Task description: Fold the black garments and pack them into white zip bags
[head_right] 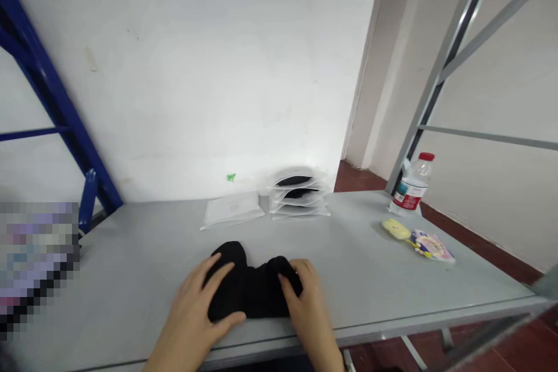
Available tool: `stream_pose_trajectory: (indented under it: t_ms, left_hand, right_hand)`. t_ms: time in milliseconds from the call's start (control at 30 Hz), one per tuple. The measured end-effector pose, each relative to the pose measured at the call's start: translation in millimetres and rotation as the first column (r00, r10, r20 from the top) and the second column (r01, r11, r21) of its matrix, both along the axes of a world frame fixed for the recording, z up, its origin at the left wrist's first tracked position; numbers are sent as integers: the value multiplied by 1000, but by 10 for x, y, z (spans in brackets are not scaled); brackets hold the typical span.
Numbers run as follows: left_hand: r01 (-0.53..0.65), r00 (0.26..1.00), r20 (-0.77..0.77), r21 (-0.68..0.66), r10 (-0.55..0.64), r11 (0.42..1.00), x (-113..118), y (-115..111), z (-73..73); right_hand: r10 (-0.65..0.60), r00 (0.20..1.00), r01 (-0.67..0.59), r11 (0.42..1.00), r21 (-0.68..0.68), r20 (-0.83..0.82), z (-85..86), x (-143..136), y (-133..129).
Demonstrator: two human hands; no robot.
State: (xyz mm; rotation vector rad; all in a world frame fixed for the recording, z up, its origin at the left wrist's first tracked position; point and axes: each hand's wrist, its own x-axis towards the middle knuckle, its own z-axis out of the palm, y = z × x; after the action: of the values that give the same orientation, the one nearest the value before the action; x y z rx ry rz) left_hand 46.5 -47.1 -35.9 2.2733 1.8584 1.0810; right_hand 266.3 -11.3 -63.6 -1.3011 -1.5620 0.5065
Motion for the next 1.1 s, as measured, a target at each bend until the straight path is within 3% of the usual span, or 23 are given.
stream_pose_trajectory:
  t_ms: [67,100,167,233,300,400,467,567,667,767,867,933,1000,1100]
  left_hand:
    - [37,999,-22,-42,-38,998,5,49,-8]
    - [2,1000,27,-67,0,998,-48,67,-10]
    - [-185,964,167,-140,207,973,-251,71,-11]
    - [-396,866,218,-252,451,883,-527,38,-25]
    - [-471,838,156,-274,523,838,-787,-10,-63]
    - [-461,886,38,-22,462,887,-990,-63,-129]
    - [-412,909,-11,135,417,901,-969,-64,-144]
    - [-213,973,-71,97,220,972,-792,5,-112]
    - [-51,991,-127,-78,40,996,-626,141,-21]
    - [47,995,-65,-290,-69,956,-592,325,153]
    - [123,991,98,-392,-91,912,-648,577,452]
    - [110,985,163,-355,-54,928,-673,763,729]
    - [23,986,167,-250,20,968,-663,910,1045]
    - [-14,988,153,-39,20,999,-624,950,1455]
  right_hand:
    - [-37,999,37,998,-45,1,14,68,8]
    - [-71,997,70,995,-70,-6,10,123,21]
    - [-147,989,144,984,-106,-18,-23,259,69]
    - [-210,977,207,971,-118,-19,-79,394,128]
    - [-262,965,259,961,-94,-11,-124,495,171]
    - [-246,968,244,968,52,51,-118,575,158]
    - [-102,981,88,992,87,164,-72,610,113]
    - [146,937,-141,989,-39,318,-10,670,73]
    - [159,917,-144,987,-66,367,-6,732,122]
    - [148,923,-150,988,-22,354,23,772,254]
    - [152,952,-170,984,48,266,220,776,460]
    - [130,977,-149,984,102,170,469,758,626]
    - [83,993,-94,984,150,79,775,731,775]
    - [73,993,-43,956,291,-94,1188,706,858]
